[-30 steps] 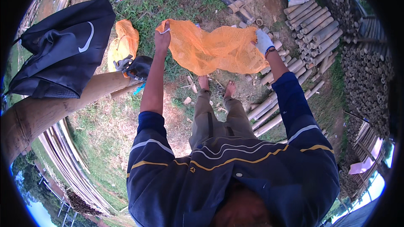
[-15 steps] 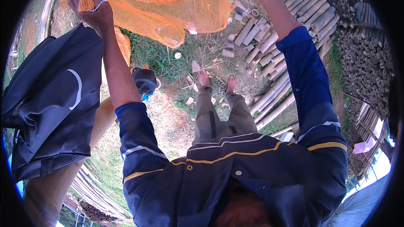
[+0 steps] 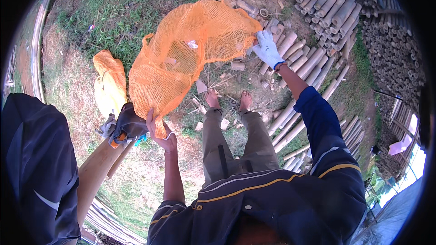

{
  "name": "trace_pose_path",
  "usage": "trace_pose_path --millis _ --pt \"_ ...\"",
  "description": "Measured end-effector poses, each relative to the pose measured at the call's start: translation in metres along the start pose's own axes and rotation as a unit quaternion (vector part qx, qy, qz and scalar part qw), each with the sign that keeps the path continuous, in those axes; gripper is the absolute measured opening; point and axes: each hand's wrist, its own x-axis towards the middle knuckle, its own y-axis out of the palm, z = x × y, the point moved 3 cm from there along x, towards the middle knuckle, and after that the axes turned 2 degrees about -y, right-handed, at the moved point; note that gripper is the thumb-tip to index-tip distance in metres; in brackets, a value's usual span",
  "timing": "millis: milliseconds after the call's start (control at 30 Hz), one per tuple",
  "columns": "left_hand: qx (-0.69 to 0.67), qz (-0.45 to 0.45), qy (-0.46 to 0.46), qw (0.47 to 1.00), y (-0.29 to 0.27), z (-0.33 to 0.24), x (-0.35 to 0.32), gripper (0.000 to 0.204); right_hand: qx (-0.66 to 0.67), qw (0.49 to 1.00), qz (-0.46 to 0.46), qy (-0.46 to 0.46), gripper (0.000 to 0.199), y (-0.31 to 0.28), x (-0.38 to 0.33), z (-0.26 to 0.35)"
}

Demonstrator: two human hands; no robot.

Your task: The person gathers short bamboo pieces from the ground and places them into an orange mesh bag. They repeat this process, filling the bag, lifting it, and then returning to gather more pieces.

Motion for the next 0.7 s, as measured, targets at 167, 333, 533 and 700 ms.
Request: trace_pose_path --millis 167,333,533,700 --pt "0.029 0.145 -0.294 0.944 0.042 0.158 -0.204 0.027 -0.021 0.984 0.172 -0.034 0.033 0.14 -0.098 -0.077" --pt "0.216 0.333 -0.359 0.845 0.113 0.374 -0.31 0.033 -0.056 0.957 0.264 -0.102 0.047 0.263 -0.173 -0.152" --pt "0.327 0.711 -0.167 0.599 0.189 0.496 -0.299 0.036 -0.034 0.887 0.405 -0.218 0.038 0.364 -0.255 -0.224" --pt "0.204 0.73 -0.14 0.637 0.322 0.307 -0.099 0.032 0.055 0.905 0.376 -0.19 0.029 0.365 -0.25 -0.225"
